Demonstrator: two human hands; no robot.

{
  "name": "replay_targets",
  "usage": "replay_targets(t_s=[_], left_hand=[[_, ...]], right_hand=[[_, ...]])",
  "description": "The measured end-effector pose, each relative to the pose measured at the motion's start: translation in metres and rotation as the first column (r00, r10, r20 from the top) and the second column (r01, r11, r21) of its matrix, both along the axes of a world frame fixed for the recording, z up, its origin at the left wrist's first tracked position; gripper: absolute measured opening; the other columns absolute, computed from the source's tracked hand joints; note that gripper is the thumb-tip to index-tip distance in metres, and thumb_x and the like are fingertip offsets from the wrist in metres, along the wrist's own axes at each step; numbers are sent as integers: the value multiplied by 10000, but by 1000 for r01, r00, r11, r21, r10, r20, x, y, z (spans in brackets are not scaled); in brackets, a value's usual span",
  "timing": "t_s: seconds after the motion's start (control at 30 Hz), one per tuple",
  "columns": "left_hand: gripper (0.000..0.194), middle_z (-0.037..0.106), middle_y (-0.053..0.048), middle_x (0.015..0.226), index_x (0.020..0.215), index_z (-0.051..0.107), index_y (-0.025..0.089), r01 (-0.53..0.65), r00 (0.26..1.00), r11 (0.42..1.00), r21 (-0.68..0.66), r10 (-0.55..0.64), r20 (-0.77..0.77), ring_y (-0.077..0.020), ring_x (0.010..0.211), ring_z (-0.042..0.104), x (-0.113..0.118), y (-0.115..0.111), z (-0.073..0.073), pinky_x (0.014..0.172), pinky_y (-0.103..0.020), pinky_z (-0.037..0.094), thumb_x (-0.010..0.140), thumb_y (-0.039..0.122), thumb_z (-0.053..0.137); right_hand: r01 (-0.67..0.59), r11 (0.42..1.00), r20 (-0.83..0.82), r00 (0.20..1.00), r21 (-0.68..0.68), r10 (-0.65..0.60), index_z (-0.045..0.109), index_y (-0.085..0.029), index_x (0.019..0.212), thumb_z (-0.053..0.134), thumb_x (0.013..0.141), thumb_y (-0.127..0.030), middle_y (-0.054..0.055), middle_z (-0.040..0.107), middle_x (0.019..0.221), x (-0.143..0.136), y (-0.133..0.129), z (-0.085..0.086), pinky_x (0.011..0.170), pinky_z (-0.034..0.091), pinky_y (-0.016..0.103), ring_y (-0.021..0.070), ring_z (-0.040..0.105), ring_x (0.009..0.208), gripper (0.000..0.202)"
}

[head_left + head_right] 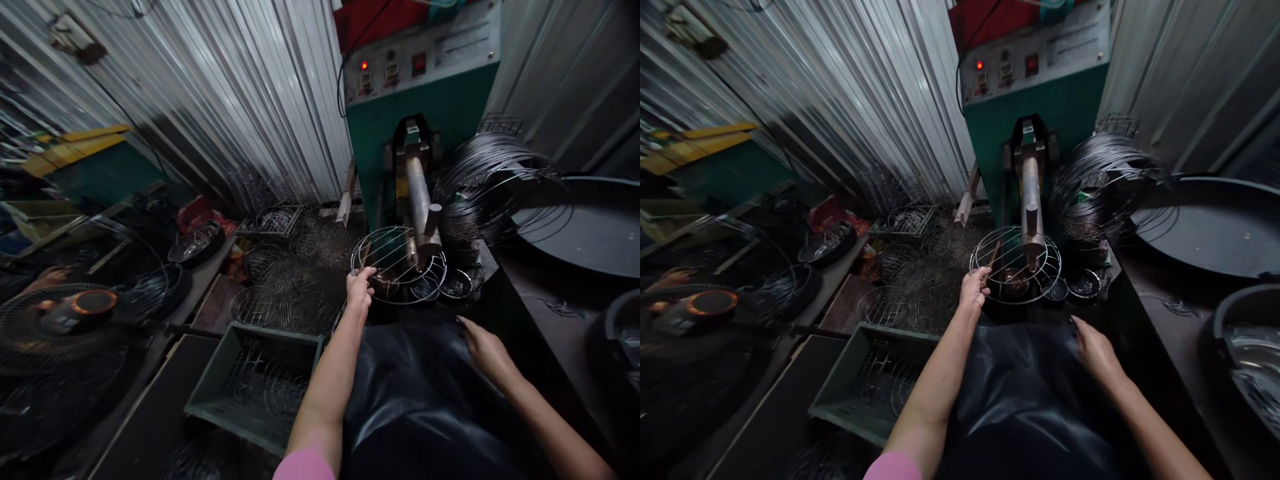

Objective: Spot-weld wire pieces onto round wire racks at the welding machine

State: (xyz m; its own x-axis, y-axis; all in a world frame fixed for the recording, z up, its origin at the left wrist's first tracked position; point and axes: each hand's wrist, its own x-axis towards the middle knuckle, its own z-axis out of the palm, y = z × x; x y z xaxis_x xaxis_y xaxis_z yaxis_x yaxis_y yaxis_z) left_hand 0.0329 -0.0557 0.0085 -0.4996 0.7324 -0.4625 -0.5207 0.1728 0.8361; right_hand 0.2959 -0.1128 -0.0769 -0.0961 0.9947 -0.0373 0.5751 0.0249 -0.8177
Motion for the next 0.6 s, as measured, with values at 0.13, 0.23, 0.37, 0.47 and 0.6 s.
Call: replay_targets(t_s=[0.13,0.23,0.37,0.47,0.6], left_hand=[[434,295,118,486,685,355,197,-8,1000,1000,3,8,-7,-6,351,237,6,-1,3,340,-151,119,456,191,724],[438,298,119,488,700,361,196,-1,1000,1000,14,1,-9,-7,352,238,10,-2,3,341,-152,122,455,188,724],[445,305,120,490,729,370,198,-14,1000,1000,17,15,-24,-9,351,240,14,-2,5,339,-154,131,457,186,723],[447,334,111,499,749,388,193,-14,999,1000,11,15,-40,-17,359,280,15,-1,6,339,-152,140,453,181,723],[446,343,108,503,740,398,186,2,1000,1000,24,-2,-15,-10,365,269,11,0,8,341,-148,129,446,185,734]], right_hand=[[6,994,97,995,-105,4,558,-183,861,465,687,-294,78,630,662,10,-11,-29,605,449,342,243,602,622,226],[-7,986,-111,994,-168,-12,509,-202,805,511,676,-330,26,601,626,2,-7,-4,522,423,282,174,549,528,182],[-65,972,-455,889,-225,-45,454,-211,766,602,663,-402,-22,565,599,-20,5,52,432,338,220,100,447,442,263],[-111,975,-547,837,-192,-12,462,-198,758,666,653,-446,-3,599,646,-36,13,75,450,330,208,87,455,468,337],[-142,961,-578,816,-236,-21,530,-172,795,660,673,-498,12,601,675,-45,20,72,458,320,202,75,445,484,372]])
